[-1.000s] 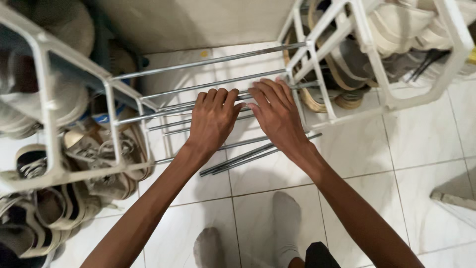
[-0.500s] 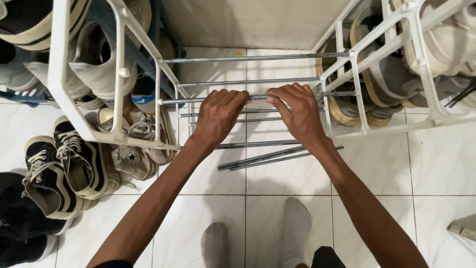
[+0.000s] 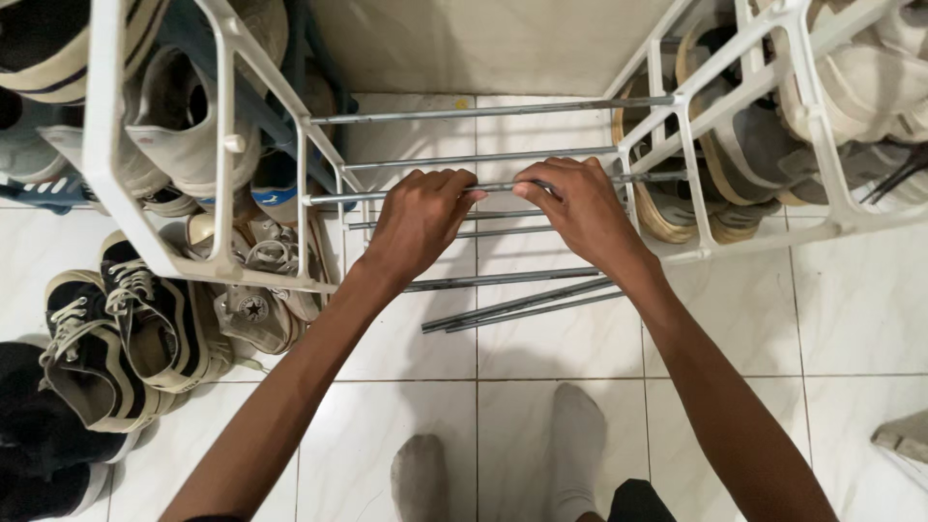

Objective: The person assembles a metal shoe rack by inserting horizontal rods into the side frames. After completing the assembly, the person places several pairs of shoes onto the rack shelves.

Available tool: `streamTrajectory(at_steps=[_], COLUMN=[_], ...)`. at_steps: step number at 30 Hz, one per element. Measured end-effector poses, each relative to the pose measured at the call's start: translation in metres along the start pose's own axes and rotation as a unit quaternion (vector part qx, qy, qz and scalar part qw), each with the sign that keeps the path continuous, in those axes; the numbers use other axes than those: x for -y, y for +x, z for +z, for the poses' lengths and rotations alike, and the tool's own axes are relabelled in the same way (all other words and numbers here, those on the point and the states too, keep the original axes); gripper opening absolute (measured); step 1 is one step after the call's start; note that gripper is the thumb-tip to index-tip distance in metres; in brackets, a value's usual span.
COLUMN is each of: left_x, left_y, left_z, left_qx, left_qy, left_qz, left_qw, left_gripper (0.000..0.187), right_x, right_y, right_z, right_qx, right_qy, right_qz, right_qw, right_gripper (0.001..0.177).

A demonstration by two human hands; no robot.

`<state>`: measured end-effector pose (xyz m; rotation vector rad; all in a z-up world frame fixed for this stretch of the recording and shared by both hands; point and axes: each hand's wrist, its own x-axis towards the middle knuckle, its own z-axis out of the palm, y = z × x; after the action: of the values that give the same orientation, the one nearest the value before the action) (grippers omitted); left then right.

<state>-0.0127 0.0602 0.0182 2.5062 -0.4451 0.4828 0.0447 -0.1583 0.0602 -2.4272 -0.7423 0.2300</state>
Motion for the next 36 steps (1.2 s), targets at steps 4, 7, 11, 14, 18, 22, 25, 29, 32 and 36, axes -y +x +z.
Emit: streamTrajectory(at_steps=[4,7,11,14,18,22,25,29,32,36], left_x=[-0.008,-0.018,-0.030,-0.042,-0.060,-0.076,-0.088,-0.101,-0.105,-0.106], left_y=[0.005,0.013,0.024,0.028,0.026,0.023,0.027,0.031,0.030,0.023], left_z=[0.001,0.000,0.002,0.008,0.018,0.026,0.031,0.039,0.048,0.059], left_qx=[-0.069,-0.086,-0.055,-0.030,-0.035,0.018,0.074,0.137,0.116,0.029], left_qy=[0.025,0.024,-0.011,-0.015,-0.031,-0.037,-0.061,-0.057,-0.062,-0.092], left_qz=[0.125,0.185,0.194,0.186,0.208,0.192,0.183,0.175,0.210,0.279], left_qw=[0.989,0.979,0.979,0.982,0.977,0.980,0.978,0.973,0.969,0.955], left_gripper=[0.011,0.010,0.011,0.007,0.021,0.030,0.010,0.024,0.011,0.049], right_x=[-0.002,-0.003,-0.006,-0.006,-0.005,-0.004,-0.005,-0.013,-0.027,-0.048], right_y=[-0.014,-0.031,-0.055,-0.074,-0.100,-0.129,-0.146,-0.160,-0.163,-0.163], right_z=[0.006,0.006,0.002,-0.001,-0.004,-0.011,-0.020,-0.032,-0.034,-0.028], right_qx=[-0.138,-0.199,-0.239,-0.215,-0.269,-0.227,-0.158,-0.185,-0.151,-0.074], right_qy=[0.038,0.033,-0.033,-0.029,-0.034,-0.001,-0.090,-0.205,-0.270,-0.327], right_qz=[-0.135,-0.127,-0.095,0.002,-0.038,0.014,0.109,0.017,0.006,0.029], right_qw=[0.980,0.971,0.966,0.976,0.962,0.974,0.977,0.961,0.951,0.942], right_gripper=[0.014,0.013,0.008,0.015,0.011,0.013,0.020,0.018,0.020,0.026])
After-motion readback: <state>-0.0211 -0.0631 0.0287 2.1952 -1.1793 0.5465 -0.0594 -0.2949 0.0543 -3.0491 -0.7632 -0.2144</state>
